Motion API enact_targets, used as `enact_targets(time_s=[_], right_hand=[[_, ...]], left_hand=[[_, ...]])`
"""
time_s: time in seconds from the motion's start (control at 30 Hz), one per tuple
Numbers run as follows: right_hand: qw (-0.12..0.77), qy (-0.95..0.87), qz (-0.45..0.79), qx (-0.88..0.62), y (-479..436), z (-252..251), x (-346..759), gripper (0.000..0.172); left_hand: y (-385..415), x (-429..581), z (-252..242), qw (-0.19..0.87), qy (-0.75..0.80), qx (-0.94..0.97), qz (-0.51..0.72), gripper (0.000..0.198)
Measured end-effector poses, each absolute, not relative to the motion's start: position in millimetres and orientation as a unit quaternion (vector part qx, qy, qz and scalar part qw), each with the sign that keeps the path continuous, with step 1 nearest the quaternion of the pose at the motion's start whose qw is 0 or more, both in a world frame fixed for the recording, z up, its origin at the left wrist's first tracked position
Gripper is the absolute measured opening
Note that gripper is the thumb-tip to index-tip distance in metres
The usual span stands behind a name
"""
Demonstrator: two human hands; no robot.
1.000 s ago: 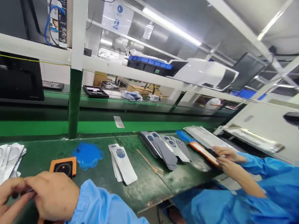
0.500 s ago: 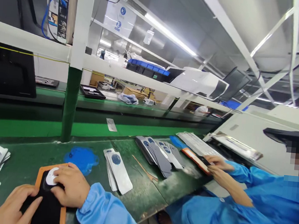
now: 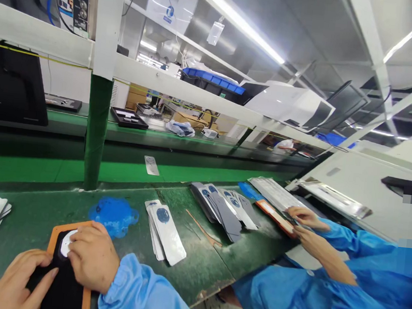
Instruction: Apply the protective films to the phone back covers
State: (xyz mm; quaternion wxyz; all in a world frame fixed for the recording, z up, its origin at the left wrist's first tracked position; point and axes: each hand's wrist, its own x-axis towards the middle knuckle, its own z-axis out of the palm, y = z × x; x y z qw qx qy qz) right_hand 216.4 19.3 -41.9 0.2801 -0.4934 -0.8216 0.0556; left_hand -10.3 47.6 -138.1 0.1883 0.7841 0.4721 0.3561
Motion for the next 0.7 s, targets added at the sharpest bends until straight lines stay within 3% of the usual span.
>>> enact_targets(time_s=[0.33, 0.5, 0.7], right_hand=[[0.27, -0.813, 0.077, -0.511, 16.4, -35.4, 220.9, 0.021], [0.325, -0.805, 0.063, -0.491, 13.1, -28.2, 212.1, 0.011], [0.375, -0.79, 0.109, -0.472, 24.5, -41.5, 215.2, 0.021]], left_hand=[[42.2, -4.9, -106.0, 0.198, 0.455, 0.795, 0.349, 0.025], [25.7, 5.2, -78.6, 0.187, 0.443, 0.791, 0.378, 0.013], [21.3, 15.1, -60.5, 0.199, 0.434, 0.768, 0.427, 0.011]])
